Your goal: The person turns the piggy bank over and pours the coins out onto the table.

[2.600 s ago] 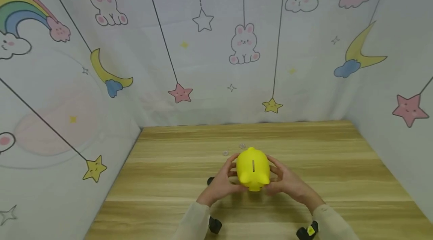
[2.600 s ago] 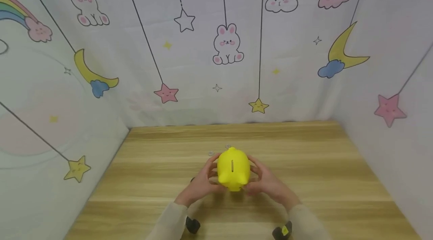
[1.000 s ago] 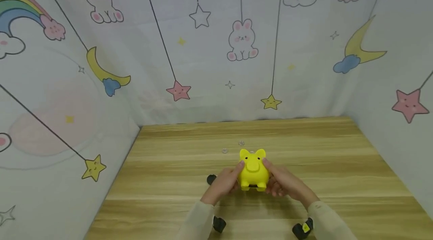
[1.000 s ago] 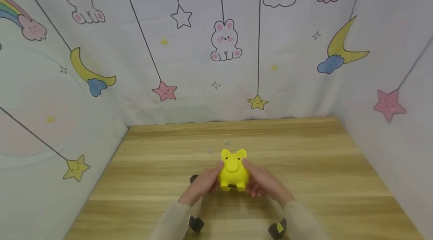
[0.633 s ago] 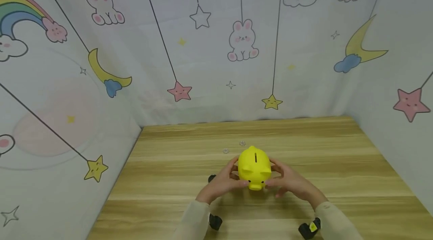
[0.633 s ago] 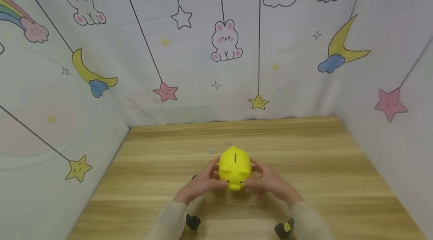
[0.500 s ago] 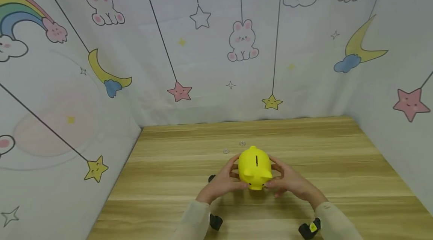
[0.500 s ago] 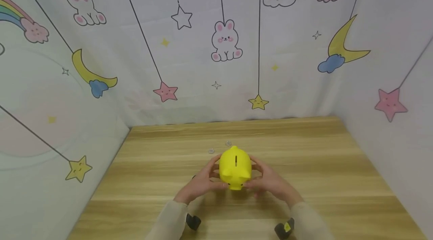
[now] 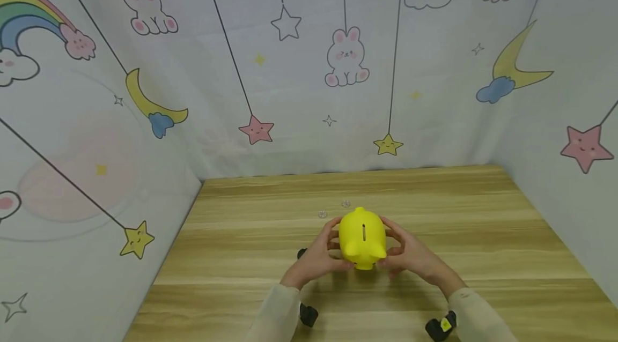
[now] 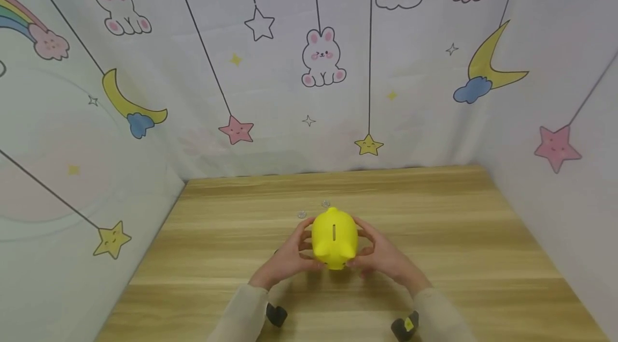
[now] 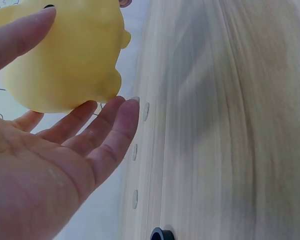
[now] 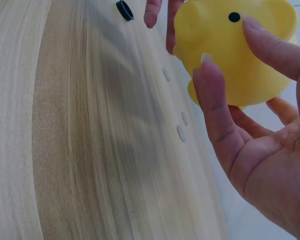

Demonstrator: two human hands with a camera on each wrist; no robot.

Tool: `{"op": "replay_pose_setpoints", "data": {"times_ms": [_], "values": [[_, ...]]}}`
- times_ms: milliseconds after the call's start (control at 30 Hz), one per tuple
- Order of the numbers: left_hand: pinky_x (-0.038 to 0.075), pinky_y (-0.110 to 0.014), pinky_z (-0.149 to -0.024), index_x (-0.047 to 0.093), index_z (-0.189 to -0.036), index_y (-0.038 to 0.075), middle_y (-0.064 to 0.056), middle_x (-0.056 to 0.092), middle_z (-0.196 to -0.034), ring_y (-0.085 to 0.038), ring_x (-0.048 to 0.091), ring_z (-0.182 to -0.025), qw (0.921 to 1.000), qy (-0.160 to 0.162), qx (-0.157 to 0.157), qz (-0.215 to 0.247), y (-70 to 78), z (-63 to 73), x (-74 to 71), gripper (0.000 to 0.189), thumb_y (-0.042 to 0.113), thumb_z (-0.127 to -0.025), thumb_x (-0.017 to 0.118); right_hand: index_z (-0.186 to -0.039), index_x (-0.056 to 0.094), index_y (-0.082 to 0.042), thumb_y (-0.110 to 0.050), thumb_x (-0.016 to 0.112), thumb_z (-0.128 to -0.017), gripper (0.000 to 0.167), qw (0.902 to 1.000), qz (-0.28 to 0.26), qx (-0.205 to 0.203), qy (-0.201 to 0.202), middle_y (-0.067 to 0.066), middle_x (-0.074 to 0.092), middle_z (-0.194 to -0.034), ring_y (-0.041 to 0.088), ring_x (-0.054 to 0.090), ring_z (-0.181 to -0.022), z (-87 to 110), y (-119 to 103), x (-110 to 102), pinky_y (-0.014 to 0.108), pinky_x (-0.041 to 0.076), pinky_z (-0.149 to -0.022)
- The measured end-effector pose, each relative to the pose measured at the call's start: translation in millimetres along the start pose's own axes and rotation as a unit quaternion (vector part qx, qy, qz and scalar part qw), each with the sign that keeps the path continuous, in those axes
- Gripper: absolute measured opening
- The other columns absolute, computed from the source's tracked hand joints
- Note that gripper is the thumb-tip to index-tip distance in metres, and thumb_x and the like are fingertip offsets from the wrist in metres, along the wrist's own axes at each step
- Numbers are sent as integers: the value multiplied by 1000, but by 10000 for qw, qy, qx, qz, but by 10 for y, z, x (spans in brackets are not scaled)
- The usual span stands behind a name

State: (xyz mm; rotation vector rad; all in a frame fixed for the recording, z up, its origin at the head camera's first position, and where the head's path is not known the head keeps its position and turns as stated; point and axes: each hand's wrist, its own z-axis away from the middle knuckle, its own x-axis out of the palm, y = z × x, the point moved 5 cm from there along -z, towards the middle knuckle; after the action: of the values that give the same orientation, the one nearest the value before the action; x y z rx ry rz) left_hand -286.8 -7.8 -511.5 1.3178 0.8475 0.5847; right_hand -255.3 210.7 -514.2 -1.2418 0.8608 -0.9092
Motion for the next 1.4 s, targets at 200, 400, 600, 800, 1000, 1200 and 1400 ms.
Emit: {"op": "replay_pose_setpoints", "data": {"times_ms": [200, 400, 600, 800, 1000, 1200, 1400], "values": [[51, -46, -93, 21, -155, 28, -11, 45, -141, -29, 53, -121, 9995, 31, 208, 232, 7, -8, 10, 99, 2, -80, 82, -160, 11, -19, -2, 78, -81, 105, 9998, 158, -51, 111, 28, 15, -158, 35, 65, -96, -16, -7, 4, 53, 58, -69], [51, -44, -94, 23, -153, 32, -10, 44, -144, -28, 53, -122, 9986, 69, 301, 422, 9, 2, 14, 99, -1, -80, 80, -160, 14, -20, -3, 79, -81, 104, 9990, 374, -124, 205, 26, 15, -158, 35, 64, -95, -17, -24, 9, 55, 57, -71], [52, -43, -93, 22, -154, 30, -10, 44, -144, -27, 55, -121, 9983, 131, 335, 455, -20, 30, -6, 98, -2, -81, 80, -160, 16, -21, -1, 79, -80, 103, 9985, 490, -197, 174, 26, 19, -156, 35, 64, -95, -36, -42, 47, 53, 58, -70], [54, -38, -85, 28, -155, 24, -7, 54, -125, -22, 62, -103, 9999, 11, -33, 131, -86, 56, -59, 93, 19, -81, 85, -160, 12, -17, -16, 74, -90, 94, 9995, 295, 104, -46, 30, 39, -141, 23, 60, -75, -4, -38, 54, 34, 50, -54], [55, -38, -70, 53, -132, 7, -8, 65, -93, -23, 65, -80, 9983, 110, -570, -70, -82, 44, -9, 53, 45, -96, 63, -140, 43, 7, -46, 44, -105, 63, 9966, 550, 603, -70, 14, 57, -76, 13, 37, -50, 29, -16, 27, 25, 29, -43], [51, -34, -57, 66, -82, 6, -8, 65, -67, -19, 59, -59, 9888, 403, -1213, -770, -65, 70, 58, 73, 70, -97, 35, -93, 66, 0, -74, 29, -96, 83, 9870, 869, 1260, 489, 14, 64, -66, 10, 35, -44, -29, -14, 50, 22, 29, -41], [52, -35, -55, 68, -84, 3, -10, 66, -72, -20, 59, -60, 9874, 420, -1341, -731, -57, 62, 77, 76, 71, -97, 36, -103, 63, 1, -74, 32, -95, 81, 9859, 686, 1421, 559, 19, 67, -79, 12, 44, -50, -11, -16, 55, 22, 35, -44]]}}
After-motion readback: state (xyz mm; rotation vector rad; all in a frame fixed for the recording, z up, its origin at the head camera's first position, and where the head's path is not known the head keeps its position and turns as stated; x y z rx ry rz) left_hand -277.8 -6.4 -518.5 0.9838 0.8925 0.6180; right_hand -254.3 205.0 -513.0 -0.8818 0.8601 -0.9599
